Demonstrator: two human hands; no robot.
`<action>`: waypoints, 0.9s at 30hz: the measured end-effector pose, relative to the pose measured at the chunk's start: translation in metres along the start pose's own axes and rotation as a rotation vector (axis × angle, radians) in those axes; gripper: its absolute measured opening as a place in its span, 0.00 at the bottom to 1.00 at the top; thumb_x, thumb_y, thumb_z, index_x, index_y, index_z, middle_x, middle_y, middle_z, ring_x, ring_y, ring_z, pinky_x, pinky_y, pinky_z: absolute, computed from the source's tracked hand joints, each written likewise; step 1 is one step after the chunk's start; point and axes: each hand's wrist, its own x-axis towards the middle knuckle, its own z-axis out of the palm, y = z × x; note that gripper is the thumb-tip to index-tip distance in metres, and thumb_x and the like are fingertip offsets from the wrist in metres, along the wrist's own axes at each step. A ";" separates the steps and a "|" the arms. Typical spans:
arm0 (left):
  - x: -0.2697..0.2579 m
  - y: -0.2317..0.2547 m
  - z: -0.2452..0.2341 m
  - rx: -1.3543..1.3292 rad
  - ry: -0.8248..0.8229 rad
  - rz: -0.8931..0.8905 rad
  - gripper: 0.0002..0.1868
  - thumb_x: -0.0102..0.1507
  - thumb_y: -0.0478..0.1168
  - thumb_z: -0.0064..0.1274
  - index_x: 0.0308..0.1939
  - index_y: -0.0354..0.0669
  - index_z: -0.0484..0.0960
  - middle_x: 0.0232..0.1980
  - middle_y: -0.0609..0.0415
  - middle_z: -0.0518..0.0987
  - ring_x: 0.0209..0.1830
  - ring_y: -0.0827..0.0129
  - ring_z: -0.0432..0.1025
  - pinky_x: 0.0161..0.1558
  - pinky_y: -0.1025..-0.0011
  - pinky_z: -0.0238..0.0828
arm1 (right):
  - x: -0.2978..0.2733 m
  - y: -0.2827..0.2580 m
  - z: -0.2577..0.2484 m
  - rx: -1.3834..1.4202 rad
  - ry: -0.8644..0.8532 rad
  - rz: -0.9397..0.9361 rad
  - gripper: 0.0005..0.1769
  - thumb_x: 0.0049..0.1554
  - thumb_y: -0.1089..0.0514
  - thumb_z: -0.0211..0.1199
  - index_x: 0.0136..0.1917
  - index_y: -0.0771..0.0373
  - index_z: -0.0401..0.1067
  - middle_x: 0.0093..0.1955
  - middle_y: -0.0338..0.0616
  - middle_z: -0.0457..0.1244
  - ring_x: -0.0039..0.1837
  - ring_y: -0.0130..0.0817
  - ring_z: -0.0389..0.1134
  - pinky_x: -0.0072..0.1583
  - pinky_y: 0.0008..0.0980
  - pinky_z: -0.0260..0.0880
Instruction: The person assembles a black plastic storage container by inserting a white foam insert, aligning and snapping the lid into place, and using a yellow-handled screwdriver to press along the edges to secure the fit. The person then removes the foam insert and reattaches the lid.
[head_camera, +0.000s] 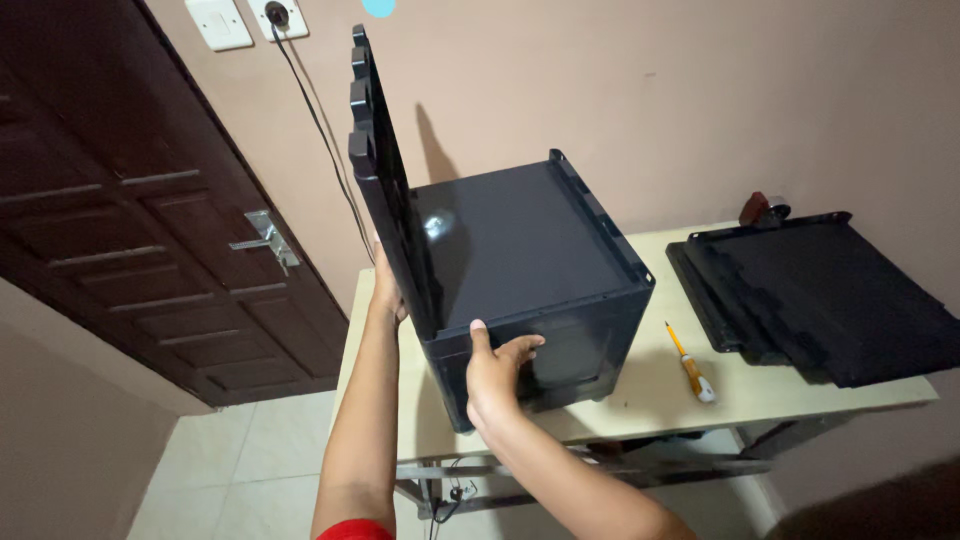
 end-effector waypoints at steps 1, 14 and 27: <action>-0.002 0.003 0.001 -0.025 -0.021 0.004 0.55 0.70 0.81 0.28 0.78 0.34 0.62 0.58 0.38 0.69 0.54 0.47 0.61 0.50 0.48 0.61 | -0.005 0.000 -0.003 0.080 -0.062 -0.014 0.64 0.59 0.49 0.65 0.80 0.67 0.13 0.85 0.63 0.20 0.86 0.46 0.20 0.81 0.41 0.24; -0.162 0.012 0.053 0.078 -0.040 0.187 0.57 0.63 0.78 0.12 0.77 0.38 0.60 0.79 0.45 0.64 0.77 0.57 0.59 0.73 0.64 0.50 | 0.044 -0.110 -0.180 -0.491 -0.085 -1.157 0.35 0.56 0.67 0.64 0.75 0.71 0.62 0.76 0.60 0.61 0.78 0.50 0.61 0.78 0.43 0.58; -0.229 -0.026 0.174 0.526 0.697 0.156 0.61 0.58 0.57 0.62 0.81 0.40 0.37 0.83 0.34 0.31 0.84 0.41 0.24 0.77 0.47 0.28 | 0.281 -0.169 -0.147 -0.329 -0.664 0.094 0.31 0.54 0.50 0.68 0.62 0.76 0.70 0.58 0.60 0.69 0.54 0.46 0.73 0.57 0.44 0.75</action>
